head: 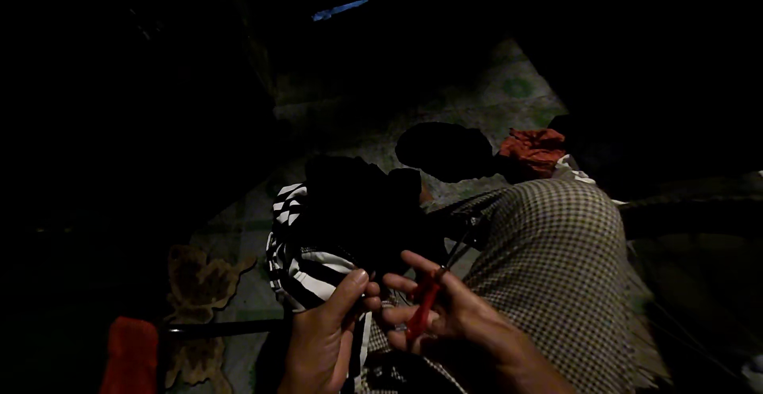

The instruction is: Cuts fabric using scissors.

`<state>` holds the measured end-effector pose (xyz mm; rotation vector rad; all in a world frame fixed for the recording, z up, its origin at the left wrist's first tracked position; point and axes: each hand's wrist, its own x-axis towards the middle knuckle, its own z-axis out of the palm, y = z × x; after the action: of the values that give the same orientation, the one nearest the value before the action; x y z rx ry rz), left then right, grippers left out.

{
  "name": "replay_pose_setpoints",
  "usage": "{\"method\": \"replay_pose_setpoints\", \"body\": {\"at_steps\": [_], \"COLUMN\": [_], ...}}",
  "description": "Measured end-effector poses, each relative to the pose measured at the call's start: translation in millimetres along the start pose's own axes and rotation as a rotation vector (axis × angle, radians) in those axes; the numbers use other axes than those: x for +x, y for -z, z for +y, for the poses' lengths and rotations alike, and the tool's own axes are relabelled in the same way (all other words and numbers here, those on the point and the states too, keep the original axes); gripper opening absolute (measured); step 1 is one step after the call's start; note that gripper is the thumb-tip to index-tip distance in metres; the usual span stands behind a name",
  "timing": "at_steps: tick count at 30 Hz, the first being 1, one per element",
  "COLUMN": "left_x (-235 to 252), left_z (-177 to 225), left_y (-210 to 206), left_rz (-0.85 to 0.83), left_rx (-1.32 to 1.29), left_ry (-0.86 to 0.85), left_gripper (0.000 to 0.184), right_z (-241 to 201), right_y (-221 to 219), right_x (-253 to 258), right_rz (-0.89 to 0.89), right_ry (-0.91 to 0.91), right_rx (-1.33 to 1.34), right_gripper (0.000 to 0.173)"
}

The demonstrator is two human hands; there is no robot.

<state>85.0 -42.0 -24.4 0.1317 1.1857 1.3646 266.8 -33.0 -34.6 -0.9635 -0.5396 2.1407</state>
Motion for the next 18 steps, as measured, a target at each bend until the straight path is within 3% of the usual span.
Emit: {"method": "replay_pose_setpoints", "body": {"at_steps": [3, 8, 14, 18], "left_x": [-1, -1, -1, 0], "left_z": [2, 4, 5, 4], "left_y": [2, 5, 12, 13], "left_rz": [0.002, 0.008, -0.023, -0.042], "left_rx": [-0.004, -0.013, -0.002, 0.034], "left_ry": [0.009, 0.021, 0.008, -0.025], "left_gripper": [0.012, 0.012, 0.010, 0.009], "right_z": [-8, 3, 29, 28], "right_y": [-3, 13, 39, 37], "right_x": [-9, 0, 11, 13], "right_rz": [-0.150, -0.391, -0.550, -0.553], "right_ry": [-0.046, -0.153, -0.089, -0.083], "right_rx": [-0.172, -0.295, -0.408, -0.440], "right_gripper": [0.066, 0.046, 0.043, 0.041]}}
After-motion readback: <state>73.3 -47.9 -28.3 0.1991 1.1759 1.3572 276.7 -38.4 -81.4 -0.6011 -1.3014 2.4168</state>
